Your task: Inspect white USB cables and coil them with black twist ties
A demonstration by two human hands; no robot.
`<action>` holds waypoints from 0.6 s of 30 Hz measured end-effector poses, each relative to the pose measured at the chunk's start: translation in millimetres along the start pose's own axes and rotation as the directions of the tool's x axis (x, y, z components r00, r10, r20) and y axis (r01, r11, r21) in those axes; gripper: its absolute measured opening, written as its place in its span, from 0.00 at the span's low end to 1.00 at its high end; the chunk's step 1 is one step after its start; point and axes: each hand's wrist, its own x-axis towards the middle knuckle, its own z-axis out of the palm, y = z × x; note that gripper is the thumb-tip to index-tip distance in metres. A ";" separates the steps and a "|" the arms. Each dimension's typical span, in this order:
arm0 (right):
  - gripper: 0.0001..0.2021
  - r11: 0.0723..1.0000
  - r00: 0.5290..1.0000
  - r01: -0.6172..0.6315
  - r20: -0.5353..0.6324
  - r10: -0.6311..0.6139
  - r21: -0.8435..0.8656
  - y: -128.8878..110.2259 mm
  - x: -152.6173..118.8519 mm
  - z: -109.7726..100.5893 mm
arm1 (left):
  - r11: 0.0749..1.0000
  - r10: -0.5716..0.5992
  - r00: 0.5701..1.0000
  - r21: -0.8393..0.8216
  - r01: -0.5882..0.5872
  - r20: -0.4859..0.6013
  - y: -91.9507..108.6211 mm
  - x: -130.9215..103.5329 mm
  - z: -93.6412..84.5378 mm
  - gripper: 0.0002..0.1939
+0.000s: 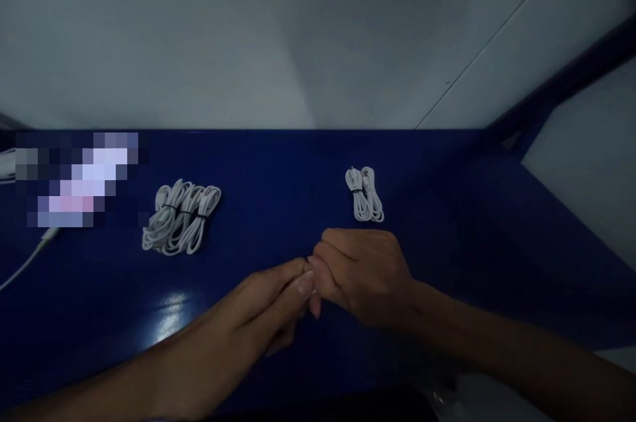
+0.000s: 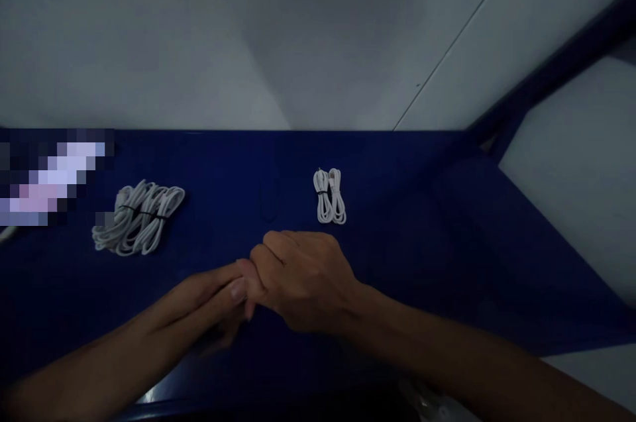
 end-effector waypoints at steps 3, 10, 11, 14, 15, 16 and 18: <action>0.26 0.999 0.999 0.043 -0.028 -0.042 0.014 1.8 -0.5 -0.3 | 0.997 0.026 0.995 -0.078 -0.018 0.098 0.6 1.9 -4.1 0.23; 0.23 0.996 0.996 0.079 -0.047 -0.081 -0.052 3.8 0.8 -0.1 | 0.951 0.183 0.982 0.263 -0.163 -0.055 -6.8 3.7 -0.5 0.23; 0.23 0.995 0.995 0.078 -0.048 -0.082 -0.067 3.1 0.6 -0.2 | 0.959 0.168 0.984 0.242 -0.148 -0.062 -7.7 3.5 0.1 0.23; 0.21 0.992 0.994 0.078 -0.070 -0.085 -0.103 0.9 -0.9 0.4 | 0.984 0.113 0.991 0.144 -0.102 -0.073 -9.3 3.0 0.2 0.23; 0.21 0.991 0.993 0.081 -0.076 -0.089 -0.106 0.7 -1.5 0.9 | 0.989 0.101 0.992 0.120 -0.092 -0.070 -9.8 2.9 0.0 0.23; 0.21 0.991 0.992 0.087 -0.079 -0.095 -0.102 0.9 -2.1 1.6 | 0.991 0.094 0.993 0.097 -0.087 -0.068 -10.2 3.1 -0.3 0.23; 0.23 0.992 0.991 0.105 -0.080 -0.110 -0.064 2.6 -3.0 3.0 | 0.998 0.066 0.996 0.027 -0.065 -0.052 -10.7 3.7 -0.8 0.23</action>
